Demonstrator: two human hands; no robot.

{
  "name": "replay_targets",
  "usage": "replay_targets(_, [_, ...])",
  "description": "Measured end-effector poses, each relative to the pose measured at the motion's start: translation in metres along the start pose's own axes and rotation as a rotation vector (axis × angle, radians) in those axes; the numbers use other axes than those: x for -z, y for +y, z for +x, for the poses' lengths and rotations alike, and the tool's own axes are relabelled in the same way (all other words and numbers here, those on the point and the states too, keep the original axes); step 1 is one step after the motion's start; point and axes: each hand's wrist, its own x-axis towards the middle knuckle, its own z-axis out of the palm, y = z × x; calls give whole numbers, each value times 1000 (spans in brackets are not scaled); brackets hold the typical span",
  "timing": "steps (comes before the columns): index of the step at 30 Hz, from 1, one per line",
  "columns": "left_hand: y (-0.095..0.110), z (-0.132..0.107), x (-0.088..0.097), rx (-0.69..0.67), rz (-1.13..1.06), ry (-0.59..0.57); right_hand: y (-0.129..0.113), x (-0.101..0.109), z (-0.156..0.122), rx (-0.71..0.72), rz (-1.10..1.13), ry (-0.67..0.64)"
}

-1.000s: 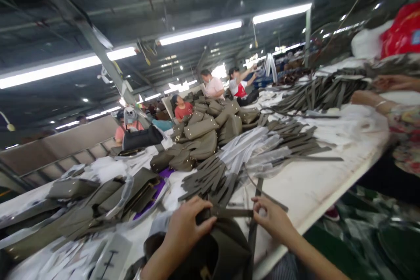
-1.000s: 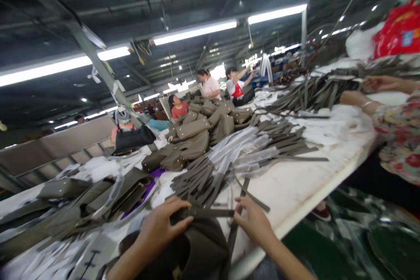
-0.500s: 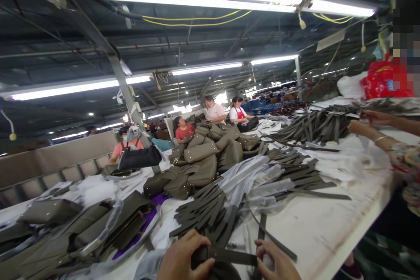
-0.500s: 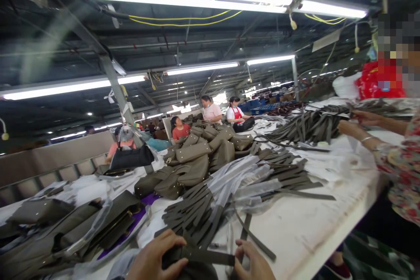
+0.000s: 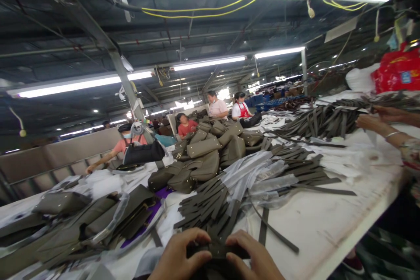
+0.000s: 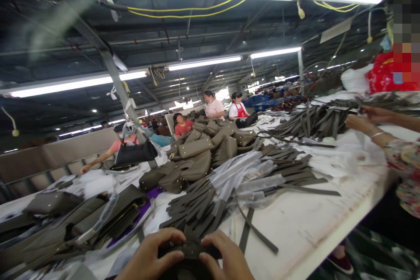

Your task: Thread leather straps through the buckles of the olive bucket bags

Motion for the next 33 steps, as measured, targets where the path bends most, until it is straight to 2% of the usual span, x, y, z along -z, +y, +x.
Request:
replay_targets(2, [5, -2, 4, 15, -58, -12, -11, 1, 1, -57, 60, -3])
replay_targets(5, [9, -2, 10, -1, -113, -39, -22, 3, 7, -68, 153, -68])
replay_targets(12, [8, 0, 16, 44, -104, -117, -25, 3, 18, -127, 202, -153])
replay_targets(16, [11, -3, 13, 77, -107, -145, -24, 0, 18, -143, 242, -150])
replay_targets(26, [21, 7, 10, 54, 163, -261, -18, -10, 10, -245, 335, -94])
replay_targets(33, [16, 18, 7, 182, 55, -268, -15, -14, 10, -306, 365, -53])
